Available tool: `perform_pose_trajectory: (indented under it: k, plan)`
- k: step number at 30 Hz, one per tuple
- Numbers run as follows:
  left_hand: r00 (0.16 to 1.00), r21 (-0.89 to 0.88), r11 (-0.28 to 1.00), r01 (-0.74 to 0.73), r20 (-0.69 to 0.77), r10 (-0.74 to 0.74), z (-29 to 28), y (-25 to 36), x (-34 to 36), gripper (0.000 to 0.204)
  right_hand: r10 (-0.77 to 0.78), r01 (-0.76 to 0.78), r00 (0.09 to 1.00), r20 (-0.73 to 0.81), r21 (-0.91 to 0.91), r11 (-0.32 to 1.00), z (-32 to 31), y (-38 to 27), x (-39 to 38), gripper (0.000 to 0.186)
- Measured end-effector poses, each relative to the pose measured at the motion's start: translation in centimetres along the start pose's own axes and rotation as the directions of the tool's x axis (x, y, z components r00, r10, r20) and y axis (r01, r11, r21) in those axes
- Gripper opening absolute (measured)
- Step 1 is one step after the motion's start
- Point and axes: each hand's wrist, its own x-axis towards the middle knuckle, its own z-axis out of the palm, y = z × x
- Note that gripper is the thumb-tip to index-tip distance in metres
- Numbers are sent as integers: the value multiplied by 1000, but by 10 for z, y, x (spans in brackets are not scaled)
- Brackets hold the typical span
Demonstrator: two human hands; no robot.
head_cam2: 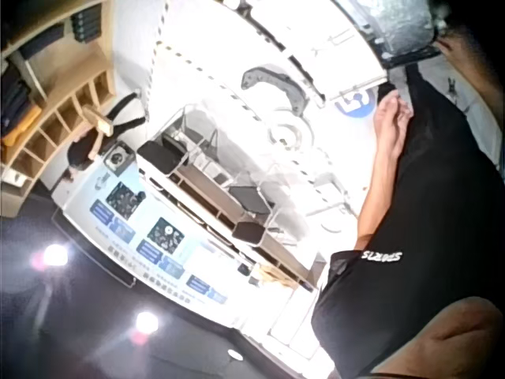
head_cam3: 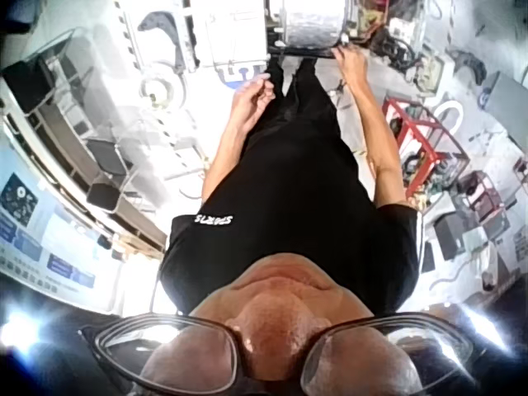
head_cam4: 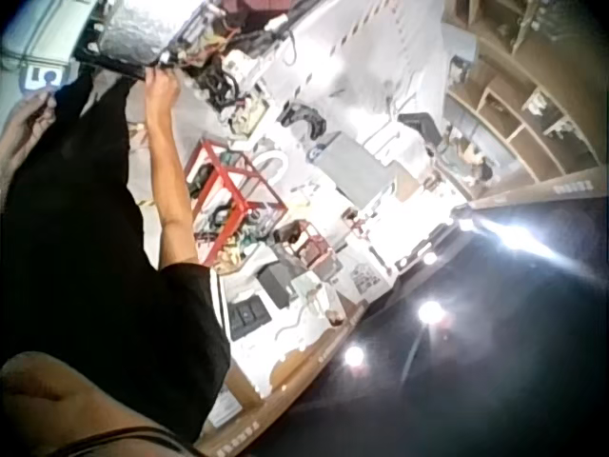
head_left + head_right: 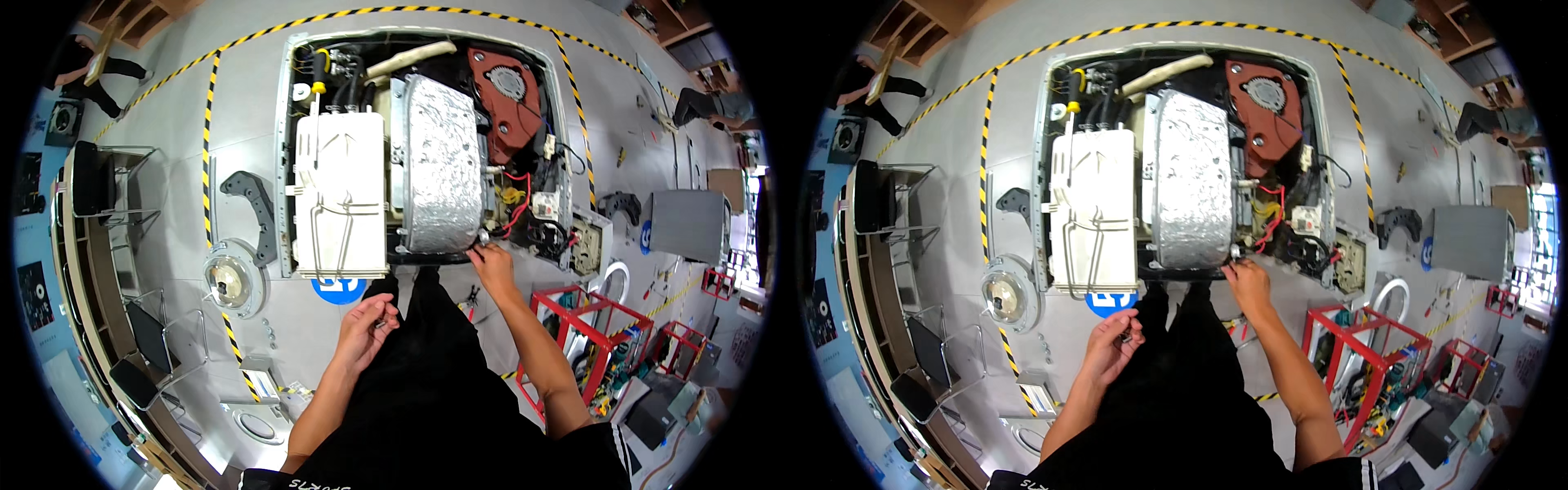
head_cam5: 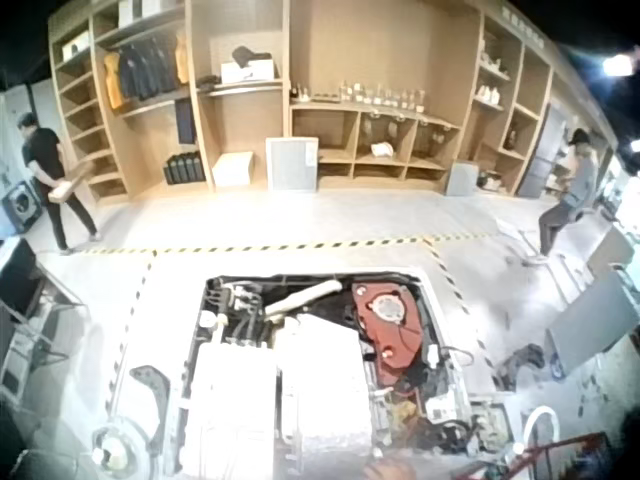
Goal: The person works on a washing machine by disconnecting wires, removing screws with a power drill and a screwdriver, and then fitting a black rubber seal onto the front drum opening.
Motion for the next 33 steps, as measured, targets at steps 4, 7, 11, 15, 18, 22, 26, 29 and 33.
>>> perform_pose_trajectory:
  k: [4,7,11,15,18,22,26,29,33]
  plan:
    - [1000,6,1000,3,-6,-3,2,3,-2,23,40,-40,999,10,109,993,0,-1,-3,19]
    - [1000,4,1000,-5,-4,5,3,4,-2,22,-15,17,1000,-26,92,996,2,0,-3,17]
    - [1000,0,1000,-15,1,15,3,5,-3,22,-56,58,998,-19,91,994,3,7,0,16]
    - [999,1,999,-34,7,34,-1,4,-2,23,-37,34,998,56,52,998,-5,-2,4,17]
    - [999,2,999,-35,28,35,-7,4,1,23,-109,107,994,23,77,991,-2,4,3,18]
    - [999,22,999,-37,6,37,-6,3,1,24,-146,145,989,8,79,986,-2,9,4,15]
    - [998,22,998,-54,-13,54,-2,6,-1,23,-128,128,992,-6,83,988,2,13,3,20]
    - [999,35,999,-38,-14,39,-2,8,0,23,-89,88,996,2,133,987,1,11,-1,26]
    - [999,39,999,-32,6,32,-4,7,0,22,7,-14,999,47,152,988,-4,12,-11,26]
